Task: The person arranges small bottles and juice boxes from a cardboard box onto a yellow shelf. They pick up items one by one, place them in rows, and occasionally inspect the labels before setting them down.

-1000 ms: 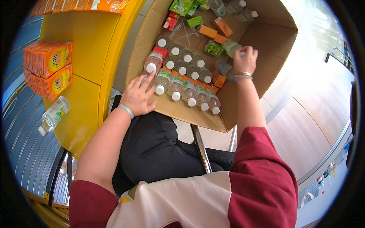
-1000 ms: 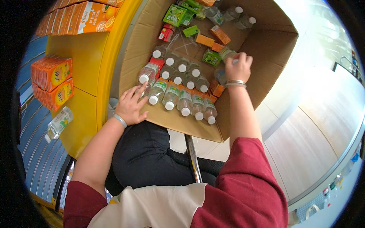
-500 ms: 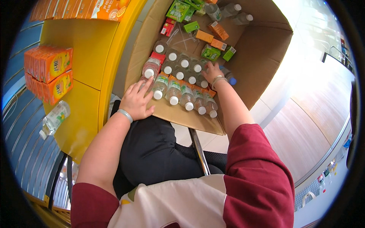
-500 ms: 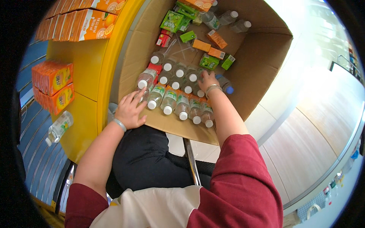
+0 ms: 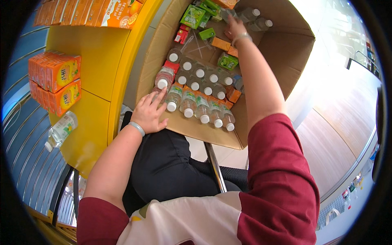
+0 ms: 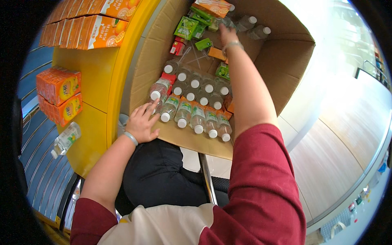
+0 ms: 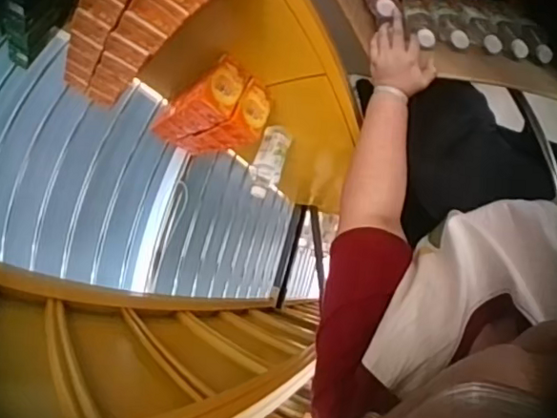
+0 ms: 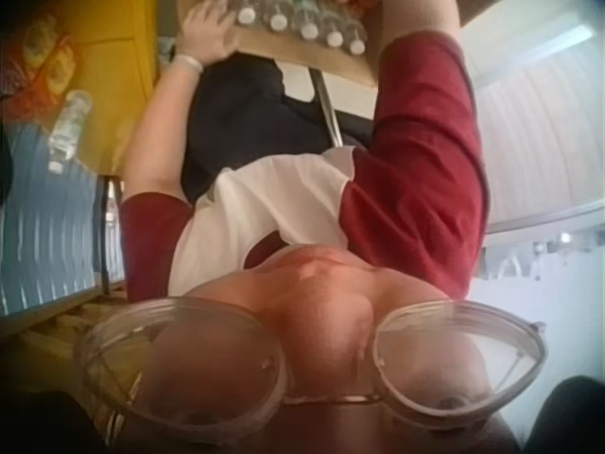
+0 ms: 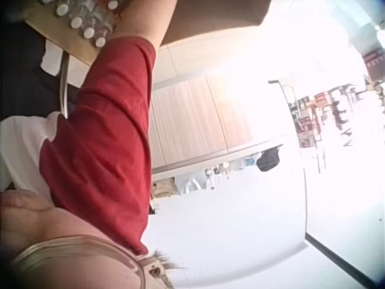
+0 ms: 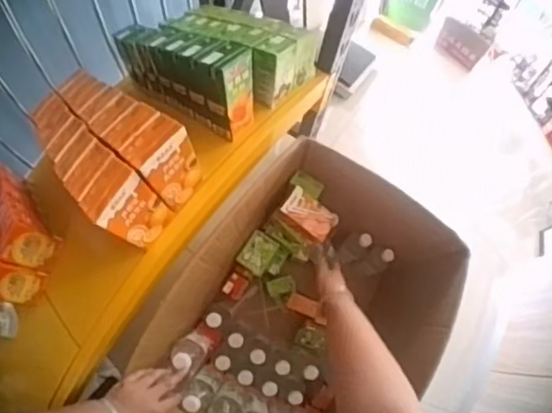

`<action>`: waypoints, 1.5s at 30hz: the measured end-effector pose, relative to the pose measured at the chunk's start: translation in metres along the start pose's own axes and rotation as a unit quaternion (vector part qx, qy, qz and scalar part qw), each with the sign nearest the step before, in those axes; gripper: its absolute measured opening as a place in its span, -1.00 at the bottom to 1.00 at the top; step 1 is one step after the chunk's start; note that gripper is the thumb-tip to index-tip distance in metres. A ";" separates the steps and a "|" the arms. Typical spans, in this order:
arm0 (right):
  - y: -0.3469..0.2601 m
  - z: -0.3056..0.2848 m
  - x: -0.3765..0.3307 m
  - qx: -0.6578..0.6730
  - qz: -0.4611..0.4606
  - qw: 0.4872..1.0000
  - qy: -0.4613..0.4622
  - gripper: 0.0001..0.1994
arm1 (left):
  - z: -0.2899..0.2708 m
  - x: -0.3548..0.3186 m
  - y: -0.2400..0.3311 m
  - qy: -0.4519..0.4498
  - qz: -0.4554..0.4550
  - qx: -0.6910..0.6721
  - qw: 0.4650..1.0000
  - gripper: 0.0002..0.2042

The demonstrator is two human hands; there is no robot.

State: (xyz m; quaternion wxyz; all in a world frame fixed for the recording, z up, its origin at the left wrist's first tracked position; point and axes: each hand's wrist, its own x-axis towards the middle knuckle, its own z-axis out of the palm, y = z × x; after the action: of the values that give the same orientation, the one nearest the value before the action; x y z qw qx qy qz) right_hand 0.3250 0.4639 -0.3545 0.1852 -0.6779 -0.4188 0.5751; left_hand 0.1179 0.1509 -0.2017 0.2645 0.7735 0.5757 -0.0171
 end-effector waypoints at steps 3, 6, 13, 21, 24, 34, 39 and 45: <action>-0.058 0.024 -0.014 0.132 -0.017 0.991 0.023 -0.42 | -0.001 0.000 0.000 0.005 0.002 -0.007 1.000 -0.61; -0.046 0.023 0.054 0.144 -0.009 0.988 0.057 -0.31 | -0.003 0.004 0.000 0.009 0.013 -0.010 1.000 -0.60; 0.017 0.003 0.023 0.375 0.054 0.925 0.002 -0.62 | 0.001 0.000 -0.001 0.020 0.007 -0.007 1.000 -0.57; 0.104 -0.047 0.011 -0.069 0.091 0.988 0.100 -0.47 | -0.001 0.002 -0.001 0.015 0.008 -0.007 1.000 -0.57; 0.053 -0.019 0.003 -0.362 -0.008 0.925 0.117 -0.26 | 0.000 0.000 0.000 0.011 0.000 -0.006 1.000 -0.57; -0.037 0.047 0.018 -0.443 -0.192 0.871 0.093 -0.08 | 0.000 0.001 -0.001 0.017 0.008 -0.019 1.000 -0.57; -0.011 0.032 -0.023 -0.506 -0.191 0.833 0.118 -0.14 | 0.001 -0.001 -0.001 0.019 0.004 -0.017 1.000 -0.57; 0.026 0.010 0.000 -0.541 -0.110 0.834 0.012 -0.28 | 0.001 0.000 -0.002 0.022 0.009 -0.017 1.000 -0.57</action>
State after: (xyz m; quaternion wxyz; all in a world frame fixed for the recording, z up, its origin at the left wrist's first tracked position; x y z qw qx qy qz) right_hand 0.3253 0.4466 -0.3765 -0.1435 -0.6262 -0.7328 0.2242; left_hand 0.1168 0.1507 -0.2036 0.2651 0.7741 0.5748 0.0120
